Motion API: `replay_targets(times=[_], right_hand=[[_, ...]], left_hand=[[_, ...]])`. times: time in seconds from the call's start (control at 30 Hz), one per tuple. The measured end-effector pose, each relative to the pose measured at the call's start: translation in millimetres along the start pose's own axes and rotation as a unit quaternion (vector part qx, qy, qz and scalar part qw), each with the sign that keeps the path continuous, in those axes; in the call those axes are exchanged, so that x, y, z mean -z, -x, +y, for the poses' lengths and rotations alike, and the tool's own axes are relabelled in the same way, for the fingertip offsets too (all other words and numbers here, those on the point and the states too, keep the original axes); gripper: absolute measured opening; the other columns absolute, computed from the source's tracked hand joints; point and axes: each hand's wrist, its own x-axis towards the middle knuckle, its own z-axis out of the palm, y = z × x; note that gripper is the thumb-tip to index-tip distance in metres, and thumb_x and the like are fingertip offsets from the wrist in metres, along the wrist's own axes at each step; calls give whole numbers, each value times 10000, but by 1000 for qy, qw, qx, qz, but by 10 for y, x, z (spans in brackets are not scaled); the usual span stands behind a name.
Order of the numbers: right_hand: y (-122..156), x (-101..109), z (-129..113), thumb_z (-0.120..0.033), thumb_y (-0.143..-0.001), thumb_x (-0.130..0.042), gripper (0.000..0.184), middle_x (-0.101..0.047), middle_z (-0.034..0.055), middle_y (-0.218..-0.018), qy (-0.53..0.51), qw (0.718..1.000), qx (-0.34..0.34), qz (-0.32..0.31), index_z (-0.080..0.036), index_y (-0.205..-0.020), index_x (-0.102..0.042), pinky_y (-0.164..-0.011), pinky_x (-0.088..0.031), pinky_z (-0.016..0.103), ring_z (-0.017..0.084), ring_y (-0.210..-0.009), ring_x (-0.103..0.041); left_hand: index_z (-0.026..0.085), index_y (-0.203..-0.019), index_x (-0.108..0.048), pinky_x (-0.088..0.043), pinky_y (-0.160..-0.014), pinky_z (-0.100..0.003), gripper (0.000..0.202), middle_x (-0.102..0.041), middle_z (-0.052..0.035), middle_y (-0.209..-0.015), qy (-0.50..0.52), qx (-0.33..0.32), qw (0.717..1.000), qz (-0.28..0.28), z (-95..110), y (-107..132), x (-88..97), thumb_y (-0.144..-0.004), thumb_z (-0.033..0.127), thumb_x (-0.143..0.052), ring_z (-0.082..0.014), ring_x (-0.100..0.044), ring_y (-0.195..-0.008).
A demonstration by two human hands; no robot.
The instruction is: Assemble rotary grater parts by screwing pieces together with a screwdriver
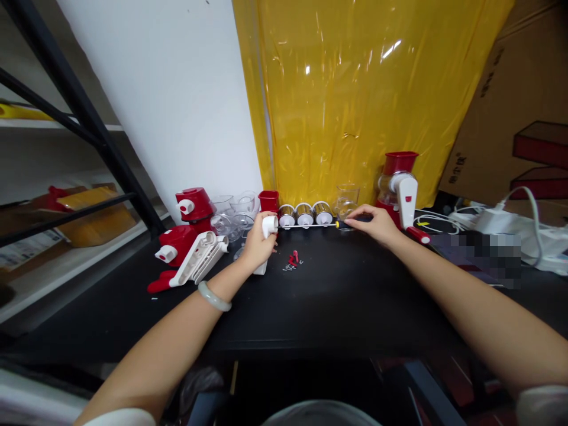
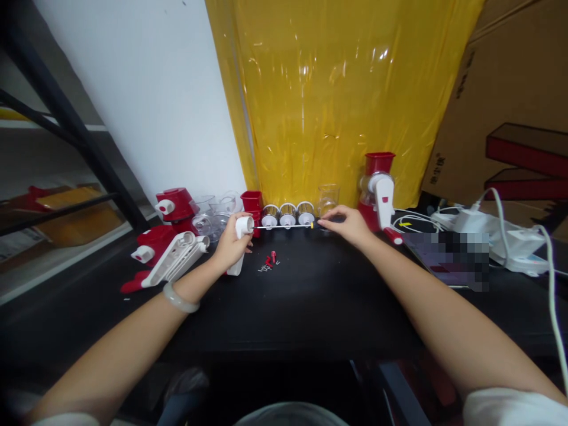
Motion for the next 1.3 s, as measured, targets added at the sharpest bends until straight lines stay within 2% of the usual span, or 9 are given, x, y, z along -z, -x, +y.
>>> replay_targets(times=[0.13, 0.27, 0.4, 0.5, 0.6, 0.73, 0.87, 1.0, 1.3], right_hand=[[-36, -46, 67, -665, -614, -820, 501, -720, 70, -903, -120, 991, -43, 34, -224, -813, -692, -747, -543, 358, 227, -861, -676], [-63, -100, 87, -751, -704, -690, 522, -675, 60, -808, -224, 971, -67, 54, -238, -780, -634, -692, -542, 338, 220, -814, -673], [-60, -111, 92, -884, -759, -480, 666, -654, 76, -706, -199, 976, -77, 47, -234, -797, -621, -562, -511, 348, 235, -684, -670], [-46, -64, 102, -937, -764, -364, 768, -594, 45, -561, -147, 982, -107, 42, -229, -874, -641, -456, -443, 337, 212, -492, -598], [-42, 8, 124, -924, -758, -429, 738, -522, 2, -459, -93, 988, -112, 48, -226, -864, -644, -390, -363, 311, 176, -372, -494], [-64, 47, 181, -802, -737, -649, 570, -525, -29, -486, -80, 993, -75, 46, -235, -761, -595, -382, -340, 279, 133, -375, -465], [-82, -33, 227, -691, -643, -808, 516, -600, -33, -624, -162, 982, -77, 56, -235, -754, -595, -441, -438, 255, 121, -488, -548], [-84, -118, 197, -605, -529, -908, 528, -619, -35, -684, -275, 954, -101, 57, -231, -750, -607, -550, -521, 257, 121, -594, -602], [-45, -52, 122, -447, -547, -939, 453, -641, -19, -788, -371, 919, -133, 14, -237, -804, -630, -655, -549, 298, 149, -730, -644]], left_hand=[[260, -1269, -520, -526, -460, -217, 565, -624, -23, -952, 9, 4, 1000, 5, 9, 1, -2, -730, 109, -592, -138, -617, -599], [262, -1292, -511, -534, -450, -232, 589, -617, -26, -958, 35, -7, 999, 6, 16, 2, -13, -728, 136, -622, -143, -612, -602], [246, -1332, -454, -548, -447, -256, 648, -577, 3, -871, 107, 3, 994, -3, 44, 9, -12, -724, 188, -669, -152, -606, -598], [230, -1273, -454, -522, -439, -240, 614, -559, 34, -800, 160, 19, 986, -31, 53, 14, -8, -725, 279, -726, -135, -579, -565], [218, -1129, -483, -446, -394, -206, 506, -565, 43, -768, 210, 36, 975, -65, 39, 19, -16, -754, 438, -742, -105, -525, -506], [220, -1033, -487, -394, -370, -187, 472, -571, 43, -746, 249, 57, 962, -98, 19, 22, -31, -815, 592, -679, -83, -468, -461], [225, -995, -475, -375, -376, -175, 486, -549, 58, -696, 251, 67, 962, -86, 7, 2, -21, -813, 624, -686, -80, -447, -447], [229, -980, -466, -369, -379, -174, 492, -535, 63, -696, 253, 65, 962, -74, 1, -17, -4, -810, 632, -691, -79, -448, -444], [232, -971, -477, -372, -384, -177, 462, -549, 58, -677, 252, 66, 963, -75, -5, 6, -48, -816, 604, -702, -91, -460, -448]])
